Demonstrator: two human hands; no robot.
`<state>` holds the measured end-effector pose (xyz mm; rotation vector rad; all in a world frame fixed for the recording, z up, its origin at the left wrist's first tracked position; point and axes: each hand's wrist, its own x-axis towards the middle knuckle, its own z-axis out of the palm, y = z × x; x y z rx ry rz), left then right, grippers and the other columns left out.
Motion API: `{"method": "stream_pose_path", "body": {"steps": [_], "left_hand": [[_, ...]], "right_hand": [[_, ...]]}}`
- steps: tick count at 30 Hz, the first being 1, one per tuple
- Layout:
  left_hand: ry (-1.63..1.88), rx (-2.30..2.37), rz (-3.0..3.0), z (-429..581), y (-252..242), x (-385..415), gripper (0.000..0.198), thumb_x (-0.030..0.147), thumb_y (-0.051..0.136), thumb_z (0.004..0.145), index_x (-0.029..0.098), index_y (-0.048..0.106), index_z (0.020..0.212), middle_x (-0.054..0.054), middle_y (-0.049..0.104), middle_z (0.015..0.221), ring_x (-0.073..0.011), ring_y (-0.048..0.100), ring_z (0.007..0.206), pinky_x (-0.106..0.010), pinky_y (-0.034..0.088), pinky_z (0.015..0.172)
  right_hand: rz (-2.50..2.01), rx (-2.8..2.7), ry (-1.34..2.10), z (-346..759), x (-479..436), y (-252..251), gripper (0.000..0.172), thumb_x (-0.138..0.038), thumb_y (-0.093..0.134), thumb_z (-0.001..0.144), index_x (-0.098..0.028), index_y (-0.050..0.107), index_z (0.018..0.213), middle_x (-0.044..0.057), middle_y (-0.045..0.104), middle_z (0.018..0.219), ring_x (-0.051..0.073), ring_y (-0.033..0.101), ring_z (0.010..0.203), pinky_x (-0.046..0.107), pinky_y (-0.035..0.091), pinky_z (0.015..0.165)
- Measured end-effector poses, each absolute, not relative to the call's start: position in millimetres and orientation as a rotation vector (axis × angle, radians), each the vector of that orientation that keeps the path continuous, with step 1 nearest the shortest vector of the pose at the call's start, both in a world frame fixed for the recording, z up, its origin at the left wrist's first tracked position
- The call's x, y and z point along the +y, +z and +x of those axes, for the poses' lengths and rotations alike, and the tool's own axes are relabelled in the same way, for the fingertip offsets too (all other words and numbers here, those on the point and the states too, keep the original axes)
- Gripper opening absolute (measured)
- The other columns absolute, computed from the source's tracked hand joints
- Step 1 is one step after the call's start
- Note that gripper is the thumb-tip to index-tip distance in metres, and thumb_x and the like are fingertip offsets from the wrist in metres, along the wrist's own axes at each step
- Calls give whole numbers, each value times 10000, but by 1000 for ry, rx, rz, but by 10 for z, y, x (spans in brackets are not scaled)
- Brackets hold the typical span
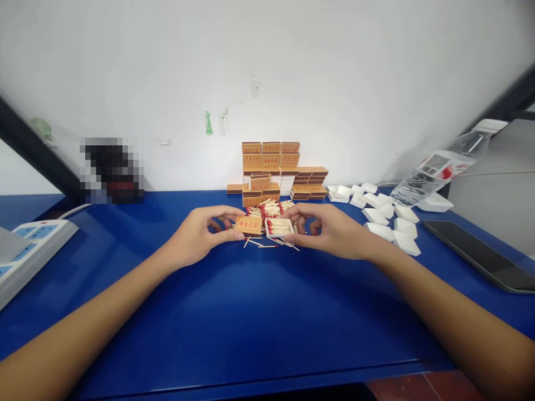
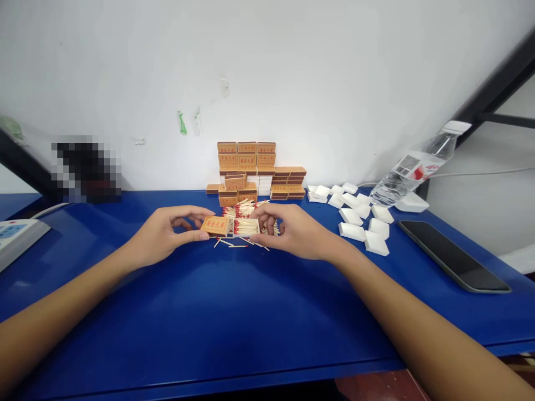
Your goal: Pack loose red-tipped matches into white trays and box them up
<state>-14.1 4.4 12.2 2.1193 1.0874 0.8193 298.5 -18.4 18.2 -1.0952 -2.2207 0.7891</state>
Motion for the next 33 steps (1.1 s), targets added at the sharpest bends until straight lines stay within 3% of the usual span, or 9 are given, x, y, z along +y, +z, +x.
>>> {"method": "stream_pose_path", "body": {"steps": [10, 23, 33], "left_hand": [[845, 1042, 2043, -107, 135, 5, 413, 387, 874, 786, 266, 803, 1175, 5, 792, 909, -139, 676, 751, -272, 528, 731], [897, 1028, 1915, -84, 144, 0, 491, 428, 901, 740, 233, 811, 1182, -36, 812, 895, -174, 720, 754, -287, 569, 703], [922, 971, 1761, -97, 114, -15, 535, 430, 928, 719, 219, 796, 1193, -43, 814, 901, -183, 753, 779, -303, 616, 772]], "right_hand": [[-1079, -2171, 840, 2944, -242, 212, 361, -442, 798, 867, -229, 720, 1147, -30, 587, 776, 114, 520, 662, 251, 428, 569], [-1132, -1962, 883, 2842, -279, 206, 425, -483, 810, 849, -189, 749, 1151, 27, 679, 859, 158, 614, 748, 276, 495, 580], [-1155, -1919, 895, 2780, -336, 262, 446, -494, 793, 870, -176, 754, 1181, 15, 672, 803, 133, 588, 655, 270, 492, 526]]}}
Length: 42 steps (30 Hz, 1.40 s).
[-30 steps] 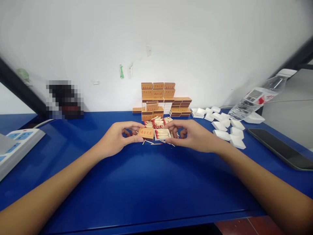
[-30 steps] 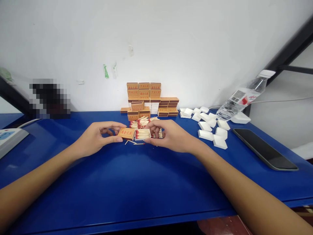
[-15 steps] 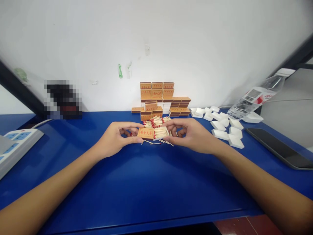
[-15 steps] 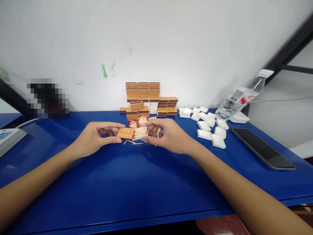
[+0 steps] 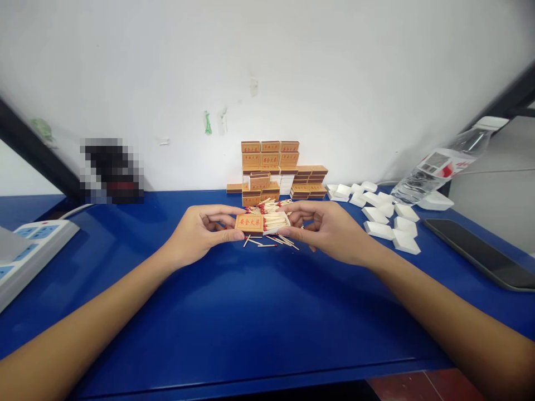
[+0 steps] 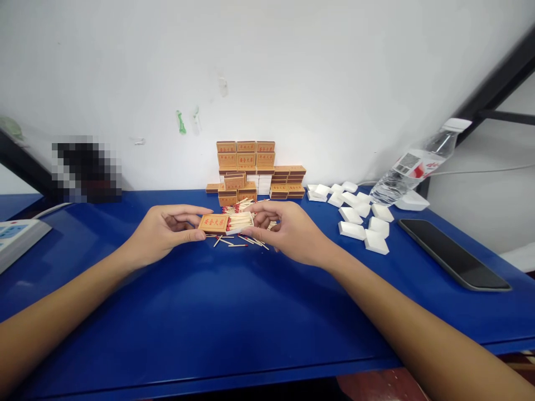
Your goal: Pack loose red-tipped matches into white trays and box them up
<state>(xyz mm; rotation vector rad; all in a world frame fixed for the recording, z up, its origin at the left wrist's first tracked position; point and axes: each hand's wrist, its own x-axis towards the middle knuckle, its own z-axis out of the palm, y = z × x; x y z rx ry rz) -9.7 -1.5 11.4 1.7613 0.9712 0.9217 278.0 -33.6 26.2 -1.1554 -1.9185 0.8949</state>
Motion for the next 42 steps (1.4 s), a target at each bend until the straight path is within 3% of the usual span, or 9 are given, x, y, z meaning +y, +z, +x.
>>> {"method": "stream_pose_path", "body": {"steps": [8, 13, 19, 22, 26, 29, 31, 35, 42], "left_hand": [[964, 1024, 1779, -64, 116, -66, 522, 451, 907, 745, 219, 792, 1199, -67, 822, 942, -217, 764, 804, -355, 638, 779], [1119, 1036, 1683, -12, 121, -119, 563, 434, 905, 756, 182, 766, 1240, -74, 825, 959, -203, 765, 781, -319, 626, 739], [1129, 1009, 1688, 66, 86, -203, 582, 472, 875, 796, 187, 751, 1288, -86, 828, 1026, -228, 778, 856, -336, 632, 779], [1150, 1096, 1734, -51, 102, -73, 637, 523, 863, 793, 176, 736, 1312, -98, 824, 1048, -240, 775, 896, -344, 622, 811], [1213, 1396, 1880, -400, 135, 275, 675, 614, 764, 856, 173, 699, 1362, -116, 814, 1110, -260, 762, 977, -362, 595, 889], [1026, 1716, 2030, -626, 101, 546, 650, 638, 638, 936, 160, 682, 1374, -129, 810, 1120, -278, 766, 1000, -368, 578, 917], [954, 1780, 2083, -687, 56, 692, 611, 594, 661, 928, 136, 707, 1331, -155, 810, 1090, -313, 768, 997, -394, 568, 926], [868, 1849, 2227, -633, -11, 883, 401, 470, 680, 927, 204, 767, 1214, -120, 811, 1075, -348, 741, 1086, -396, 540, 949], [811, 2031, 2245, -448, -39, 994, 392, 416, 685, 924, 204, 756, 1246, -121, 806, 1128, -346, 730, 1092, -433, 527, 962]], "right_hand": [[-1133, -1884, 945, 2747, -326, 210, 479, -436, 769, 900, -221, 700, 1322, 44, 695, 910, 164, 635, 726, 271, 530, 504], [-1098, -1679, 965, 2532, -482, 132, 670, -468, 673, 970, -269, 473, 1578, 130, 674, 1237, 212, 670, 897, 306, 598, 566], [-1065, -1873, 1156, 2332, -692, 42, 816, -516, 642, 991, -288, 259, 1675, 105, 672, 1199, 175, 642, 804, 334, 596, 628], [-1095, -1818, 1013, 2409, -599, 42, 726, -491, 621, 1003, -256, 342, 1631, 114, 652, 1265, 172, 650, 843, 344, 595, 681], [-1114, -1859, 825, 2525, -498, 80, 494, -434, 635, 1000, -231, 558, 1444, 96, 691, 1166, 169, 641, 799, 331, 561, 649], [-1112, -1941, 713, 2567, -495, 105, 289, -377, 630, 1000, -235, 673, 1248, 74, 715, 1090, 164, 640, 767, 315, 520, 610], [-1110, -1981, 651, 2587, -492, 113, 211, -355, 623, 1001, -234, 708, 1151, 62, 722, 1045, 156, 628, 738, 314, 509, 618], [-1112, -2039, 540, 2625, -446, 108, 164, -316, 602, 1002, -234, 729, 1065, 41, 709, 938, 147, 596, 682, 318, 490, 634], [-1076, -2102, 464, 2642, -407, 92, 161, -254, 574, 1000, -217, 730, 988, 32, 672, 863, 155, 586, 712, 327, 474, 691]]}}
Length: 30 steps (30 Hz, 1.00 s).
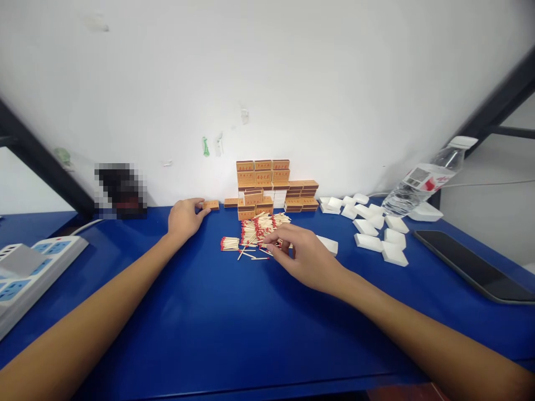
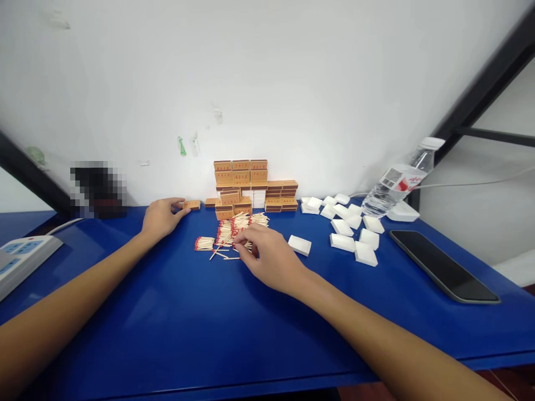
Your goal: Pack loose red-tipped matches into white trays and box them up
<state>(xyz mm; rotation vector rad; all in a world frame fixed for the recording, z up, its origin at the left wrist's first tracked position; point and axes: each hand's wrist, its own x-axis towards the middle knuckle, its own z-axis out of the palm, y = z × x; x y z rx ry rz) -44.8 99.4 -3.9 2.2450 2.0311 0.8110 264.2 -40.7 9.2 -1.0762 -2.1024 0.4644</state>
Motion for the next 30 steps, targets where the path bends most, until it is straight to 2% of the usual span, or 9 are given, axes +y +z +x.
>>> {"method": "stream_pose_path", "body": {"steps": [5, 10, 13, 16, 19, 23, 27, 30], "left_hand": [[840, 2054, 2204, -293, -35, 1046, 356, 376, 677, 940, 195, 747, 1239, -94, 820, 1099, -296, 749, 1061, -391, 538, 935], [844, 2046, 2213, -273, 1, 1039, 345, 371, 703, 918, 201, 750, 1215, -92, 822, 1090, -295, 755, 1041, -389, 543, 925], [863, 2040, 2248, -331, 37, 937, 377, 393, 696, 918, 186, 744, 1230, -110, 812, 1122, -322, 740, 1086, -421, 535, 965], [882, 2008, 2308, -365, 56, 748, 350, 430, 649, 941, 191, 766, 1167, -117, 800, 1148, -342, 722, 1110, -447, 527, 978], [823, 1833, 2426, -352, 56, 526, 280, 430, 653, 932, 215, 795, 1041, -80, 813, 1044, -299, 736, 979, -408, 546, 898], [804, 1562, 2568, -319, 81, 320, 251, 400, 601, 970, 239, 789, 1010, -47, 794, 977, -222, 697, 852, -339, 538, 806], [846, 1451, 2659, -312, 119, 263, 298, 434, 565, 1005, 220, 769, 975, -65, 782, 948, -224, 662, 834, -350, 512, 788], [851, 1402, 2715, -312, 121, 251, 338, 408, 499, 1044, 211, 764, 973, -77, 789, 981, -232, 663, 860, -362, 503, 796]], "right_hand": [[-1064, -2122, 439, 2634, -410, 75, 167, -249, 565, 1005, -216, 727, 987, 33, 675, 843, 164, 585, 721, 329, 461, 697], [-1098, -2143, 351, 2710, -310, 78, 176, -244, 554, 1002, -214, 704, 915, 38, 692, 850, 160, 588, 698, 322, 454, 689], [-1269, -2189, 112, 2896, -191, 160, 195, -252, 533, 1004, -205, 702, 919, 73, 721, 918, 189, 620, 748, 331, 443, 693], [-1660, -2213, -195, 3205, -56, 270, 236, -293, 519, 1009, -184, 728, 996, 140, 739, 1034, 258, 654, 848, 350, 409, 678], [-1859, -2215, -164, 3530, 67, 340, 200, -315, 597, 956, -178, 737, 913, 136, 747, 957, 268, 655, 804, 345, 374, 641], [-1880, -2193, -75, 3769, 200, 340, 181, -302, 593, 939, -190, 733, 915, 99, 756, 918, 238, 655, 783, 336, 396, 657], [-1848, -2210, 45, 3835, 258, 326, 207, -310, 584, 935, -176, 737, 976, 100, 766, 981, 220, 666, 832, 330, 438, 714], [-1830, -2289, 259, 3892, 200, 383, 285, -453, 646, 908, -184, 741, 907, 85, 768, 907, 208, 676, 786, 319, 469, 692]]}}
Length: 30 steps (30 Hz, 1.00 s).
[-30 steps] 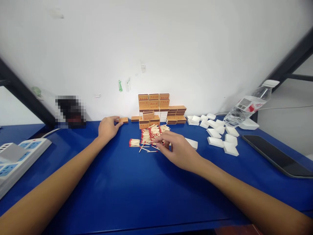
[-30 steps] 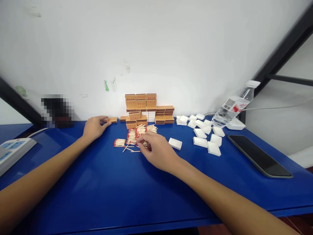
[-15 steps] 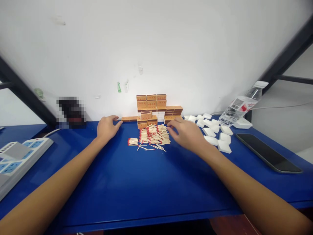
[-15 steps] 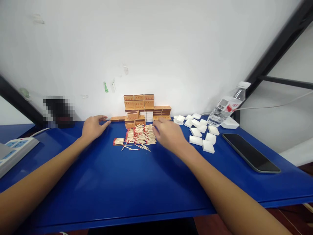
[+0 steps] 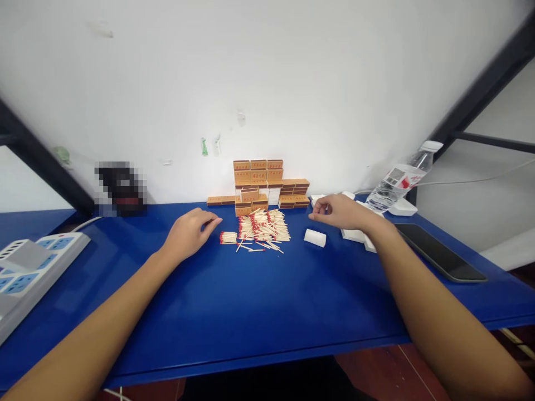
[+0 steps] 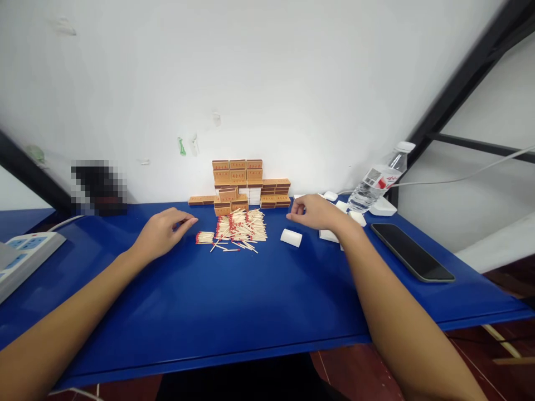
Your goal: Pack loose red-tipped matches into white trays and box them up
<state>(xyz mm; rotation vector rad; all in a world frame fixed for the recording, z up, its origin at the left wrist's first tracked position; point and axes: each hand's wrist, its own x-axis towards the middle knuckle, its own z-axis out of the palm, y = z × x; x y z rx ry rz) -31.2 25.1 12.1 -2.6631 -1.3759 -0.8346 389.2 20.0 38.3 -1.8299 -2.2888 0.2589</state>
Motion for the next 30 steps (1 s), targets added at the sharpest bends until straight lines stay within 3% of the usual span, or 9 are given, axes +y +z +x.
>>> {"method": "stream_pose_path", "body": {"steps": [3, 6, 11, 16, 21, 25, 30], "left_hand": [[-854, -1336, -2660, -303, 107, 231, 292, 348, 511, 1036, 198, 760, 1016, -81, 788, 994, -230, 669, 868, -363, 510, 800], [-889, -1284, -2665, -279, 100, 211, 240, 325, 556, 1010, 194, 756, 1010, -73, 779, 954, -225, 670, 859, -349, 513, 765], [-955, -1191, -2682, -191, 130, 130, 221, 355, 592, 1004, 200, 747, 981, -49, 766, 897, -214, 662, 862, -338, 504, 750], [-1024, -936, -2825, 43, 148, -136, 361, 514, 703, 928, 173, 737, 1043, -40, 708, 824, -197, 627, 769, -339, 512, 708], [-847, -783, -2990, 261, 58, -352, 580, 641, 768, 812, 145, 717, 1107, -77, 714, 948, -245, 665, 864, -400, 552, 777], [-746, -908, -3038, 287, -28, -355, 502, 581, 757, 844, 176, 727, 1139, -68, 695, 969, -250, 680, 894, -392, 551, 762], [-698, -955, -3074, 268, -52, -335, 305, 466, 723, 892, 194, 745, 1029, -55, 666, 934, -228, 657, 870, -368, 529, 737]], "right_hand": [[-1852, -2372, 580, 3931, 93, 463, 485, -646, 757, 769, -204, 735, 968, 81, 772, 962, 230, 698, 829, 325, 502, 701], [-1939, -2439, 675, 3895, 11, 514, 588, -643, 836, 641, -206, 715, 1014, 92, 759, 1030, 274, 702, 906, 352, 505, 739], [-1898, -2540, 711, 3616, -151, 590, 348, -467, 776, 730, -208, 680, 942, 65, 731, 928, 249, 679, 829, 335, 468, 680], [-1323, -2672, 665, 3046, -482, 564, 215, -284, 735, 787, -209, 677, 979, 43, 715, 993, 201, 624, 834, 317, 449, 735], [-1158, -2592, 654, 2793, -535, 418, 257, -382, 758, 884, -205, 692, 1058, 45, 712, 1007, 190, 603, 854, 309, 424, 739], [-1229, -2449, 544, 2929, -338, 325, 248, -441, 658, 985, -200, 698, 945, 26, 705, 887, 160, 581, 766, 296, 396, 699], [-1346, -2451, 435, 2927, -227, 139, 190, -356, 749, 906, -195, 656, 864, 10, 669, 828, 154, 561, 740, 287, 369, 661]]}}
